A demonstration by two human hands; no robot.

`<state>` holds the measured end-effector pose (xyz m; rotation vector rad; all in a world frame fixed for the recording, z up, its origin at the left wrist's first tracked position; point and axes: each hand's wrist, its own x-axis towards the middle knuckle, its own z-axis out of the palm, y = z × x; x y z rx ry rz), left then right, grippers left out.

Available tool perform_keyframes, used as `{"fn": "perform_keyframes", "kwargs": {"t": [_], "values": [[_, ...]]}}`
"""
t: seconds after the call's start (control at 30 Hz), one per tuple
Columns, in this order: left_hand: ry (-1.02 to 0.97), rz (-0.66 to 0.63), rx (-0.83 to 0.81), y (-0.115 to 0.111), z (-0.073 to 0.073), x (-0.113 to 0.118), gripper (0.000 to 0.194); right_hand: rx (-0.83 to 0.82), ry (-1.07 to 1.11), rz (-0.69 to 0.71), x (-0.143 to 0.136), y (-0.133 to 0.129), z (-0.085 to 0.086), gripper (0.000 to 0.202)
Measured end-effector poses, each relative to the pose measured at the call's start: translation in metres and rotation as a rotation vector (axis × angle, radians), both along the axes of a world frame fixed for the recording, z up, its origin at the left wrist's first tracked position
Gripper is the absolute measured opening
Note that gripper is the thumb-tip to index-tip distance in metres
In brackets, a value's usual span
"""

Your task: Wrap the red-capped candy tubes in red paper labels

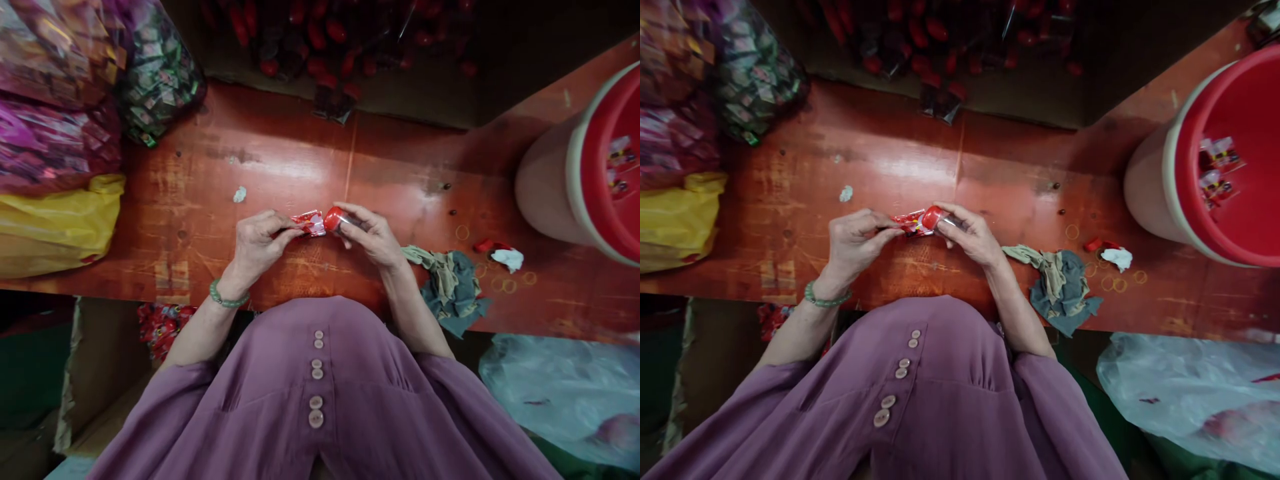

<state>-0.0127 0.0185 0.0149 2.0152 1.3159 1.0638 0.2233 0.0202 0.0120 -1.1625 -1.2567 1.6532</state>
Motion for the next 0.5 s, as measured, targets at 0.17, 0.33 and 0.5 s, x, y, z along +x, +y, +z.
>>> {"fn": "perform_keyframes", "kwargs": {"t": [0.17, 0.33, 0.5], "values": [[0.048, -0.093, 0.211, -0.014, 0.008, 0.002, 0.009, -0.217, 0.248, 0.103, 0.005, -0.017, 0.016, 0.039], [0.081, -0.157, 0.288, -0.022, 0.01, 0.005, 0.01, -0.286, 0.153, 0.188, 0.004, -0.025, 0.026, 0.047], [0.107, -0.233, 0.328, -0.028, 0.01, 0.007, 0.012, -0.267, 0.178, 0.252, 0.002, -0.019, 0.019, 0.032]]}}
